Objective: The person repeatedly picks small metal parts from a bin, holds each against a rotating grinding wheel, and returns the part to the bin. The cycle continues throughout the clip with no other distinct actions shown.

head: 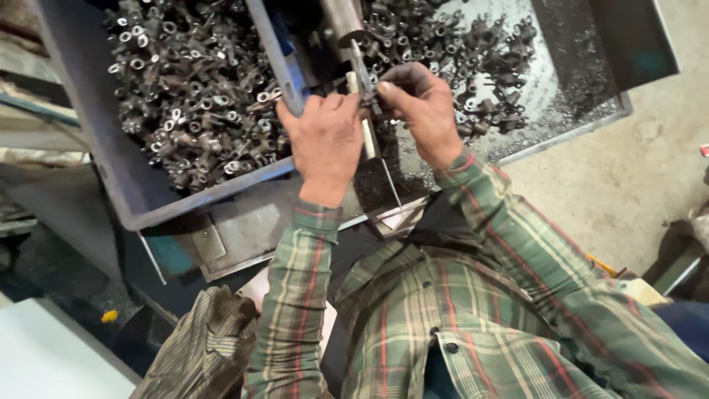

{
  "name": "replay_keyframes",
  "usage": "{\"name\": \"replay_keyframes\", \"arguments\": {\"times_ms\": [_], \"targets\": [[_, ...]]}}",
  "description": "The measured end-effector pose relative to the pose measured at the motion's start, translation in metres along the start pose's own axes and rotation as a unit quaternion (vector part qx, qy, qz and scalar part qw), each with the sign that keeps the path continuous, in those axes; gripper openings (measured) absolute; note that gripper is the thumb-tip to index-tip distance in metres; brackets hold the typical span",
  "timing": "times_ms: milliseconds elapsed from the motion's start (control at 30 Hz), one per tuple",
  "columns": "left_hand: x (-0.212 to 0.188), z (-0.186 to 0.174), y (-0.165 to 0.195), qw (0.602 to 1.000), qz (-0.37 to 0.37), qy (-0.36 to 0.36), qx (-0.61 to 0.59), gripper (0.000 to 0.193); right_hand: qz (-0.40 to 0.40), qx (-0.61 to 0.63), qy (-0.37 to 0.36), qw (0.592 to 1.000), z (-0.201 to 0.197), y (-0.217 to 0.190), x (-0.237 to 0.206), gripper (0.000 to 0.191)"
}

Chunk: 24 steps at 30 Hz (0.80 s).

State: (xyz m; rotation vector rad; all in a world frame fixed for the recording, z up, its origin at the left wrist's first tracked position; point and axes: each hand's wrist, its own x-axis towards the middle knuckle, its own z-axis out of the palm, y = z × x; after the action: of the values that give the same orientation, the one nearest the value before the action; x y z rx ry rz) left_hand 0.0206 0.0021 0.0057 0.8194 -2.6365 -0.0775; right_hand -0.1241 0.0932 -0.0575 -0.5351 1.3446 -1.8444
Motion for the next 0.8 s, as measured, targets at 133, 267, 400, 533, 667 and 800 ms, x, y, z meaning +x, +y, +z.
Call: {"name": "replay_keyframes", "arguments": {"times_ms": [133, 267, 400, 533, 667, 800], "targets": [[-0.001, -0.011, -0.004, 0.999, 0.032, -0.026, -0.026, 0.011, 0.019, 0.021, -0.01, 1.0, -0.001, -0.001, -0.011, 0.016], [-0.008, -0.021, -0.014, 0.989, 0.086, -0.041, -0.114, 0.013, 0.058, -0.077, -0.069, 0.993, -0.029, -0.01, -0.038, 0.023], [-0.016, -0.015, -0.025, 0.931, -0.041, 0.02, -0.363, 0.018, 0.051, -0.341, 0.042, 0.938, -0.078, -0.019, -0.037, 0.027], [-0.015, -0.006, -0.042, 0.662, -0.196, 0.194, -0.697, 0.017, -0.003, -0.6, 0.114, 0.792, -0.122, -0.028, -0.004, 0.049], [-0.015, -0.004, -0.045, 0.675, -0.183, 0.173, -0.694, 0.018, 0.15, -0.74, 0.093, 0.649, -0.133, -0.022, 0.026, 0.07], [-0.017, -0.005, -0.038, 0.729, -0.172, 0.122, -0.651, 0.013, 0.149, -0.751, 0.101, 0.635, -0.13, -0.021, 0.041, 0.074]]}}
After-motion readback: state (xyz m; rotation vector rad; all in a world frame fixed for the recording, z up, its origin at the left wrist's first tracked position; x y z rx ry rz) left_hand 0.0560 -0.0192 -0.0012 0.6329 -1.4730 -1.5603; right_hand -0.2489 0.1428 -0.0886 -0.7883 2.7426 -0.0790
